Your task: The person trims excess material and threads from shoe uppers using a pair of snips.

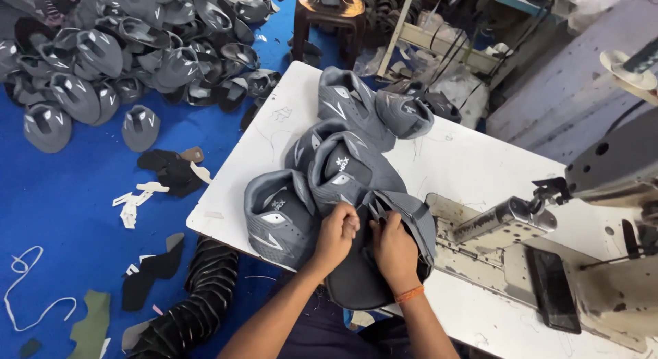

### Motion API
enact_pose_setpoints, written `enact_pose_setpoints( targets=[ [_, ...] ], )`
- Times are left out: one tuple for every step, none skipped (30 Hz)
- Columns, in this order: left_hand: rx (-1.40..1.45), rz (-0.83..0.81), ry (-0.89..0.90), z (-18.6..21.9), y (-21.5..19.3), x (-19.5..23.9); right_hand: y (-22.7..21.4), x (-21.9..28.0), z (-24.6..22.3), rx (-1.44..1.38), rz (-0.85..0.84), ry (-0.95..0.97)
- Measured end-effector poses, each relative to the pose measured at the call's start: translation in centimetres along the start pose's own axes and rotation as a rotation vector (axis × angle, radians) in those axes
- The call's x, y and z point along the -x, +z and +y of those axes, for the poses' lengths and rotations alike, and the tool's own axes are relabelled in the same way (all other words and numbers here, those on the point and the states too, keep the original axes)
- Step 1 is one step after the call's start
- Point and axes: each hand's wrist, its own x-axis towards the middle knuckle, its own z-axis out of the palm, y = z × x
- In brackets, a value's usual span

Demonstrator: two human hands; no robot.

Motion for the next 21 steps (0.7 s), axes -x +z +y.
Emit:
enact_pose_setpoints(
  targets=[
    [0.002, 0.004, 0.0, 0.3, -0.1, 0.0, 0.1, -0.2, 0.0, 0.002, -0.002, -0.004],
    [0.0, -0.028, -0.015, 0.6, -0.1, -0.1, 0.3, -0.5, 0.0, -0.007, -0.006, -0.016],
    [-0.001, -0.062, -0.032, 0.9, -0.1, 0.0, 0.4, -0.6, 0.1, -0.015, -0.011, -0.026],
    [0.002, -0.059, -0.035, 1.0, -0.1, 0.0, 0.5, -0.8, 0.2, -0.012, -0.015, -0.027],
    [0.005, -0.077, -0.014, 1.1, -0.1, 0.0, 0.6, -0.8, 0.3, -0.043, -0.01, -0.052],
    [0.007, -0.095, 0.007, 1.2, -0.2, 0.0, 0.7, -0.9, 0.4, -0.075, -0.004, -0.077],
    [0.008, -0.095, 0.005, 1.3, -0.2, 0.0, 0.9, -0.9, 0.6, -0.075, -0.006, -0.075],
    [0.002, -0.099, 0.006, 1.3, -0.1, 0.0, 1.1, -1.0, 0.7, -0.087, -0.01, -0.081],
    [-0.004, -0.102, 0.008, 1.4, -0.2, -0.1, 1.3, -1.1, 0.8, -0.1, -0.012, -0.088],
    [-0.005, -0.101, 0.007, 1.3, -0.1, -0.1, 1.3, -1.3, 0.7, -0.101, -0.013, -0.088],
    [-0.014, -0.106, 0.02, 1.3, -0.1, -0.1, 1.4, -1.4, 0.6, -0.103, -0.022, -0.07],
    [-0.023, -0.11, 0.033, 1.2, -0.1, -0.1, 1.5, -1.5, 0.5, -0.105, -0.031, -0.053],
    [-0.024, -0.111, 0.031, 1.3, -0.1, 0.0, 1.7, -1.6, 0.7, -0.106, -0.033, -0.052],
    [-0.012, -0.13, 0.014, 1.4, -0.1, 0.0, 2.0, -1.7, 0.9, -0.108, -0.034, -0.039],
    [0.001, -0.152, -0.002, 1.6, 0.0, 0.1, 2.2, -1.8, 1.1, -0.11, -0.035, -0.024],
    [0.0, -0.154, -0.004, 1.5, -0.1, 0.2, 2.3, -1.8, 1.2, -0.111, -0.035, -0.021],
    [0.001, -0.182, 0.025, 1.5, -0.1, 0.3, 2.3, -1.8, 1.3, -0.137, -0.028, 0.003],
    [0.001, -0.21, 0.054, 1.5, -0.1, 0.4, 2.3, -1.9, 1.5, -0.163, -0.02, 0.027],
    [-0.001, -0.214, 0.055, 1.4, -0.3, 0.5, 2.1, -1.7, 1.4, -0.165, -0.017, 0.029],
    [-0.01, -0.019, 0.038, 1.4, -0.5, 0.7, 1.8, -1.4, 1.3, -0.217, -0.007, 0.047],
    [-0.02, 0.177, 0.022, 1.3, -0.7, 0.7, 1.6, -1.3, 1.3, -0.269, 0.004, 0.063]
  ],
)
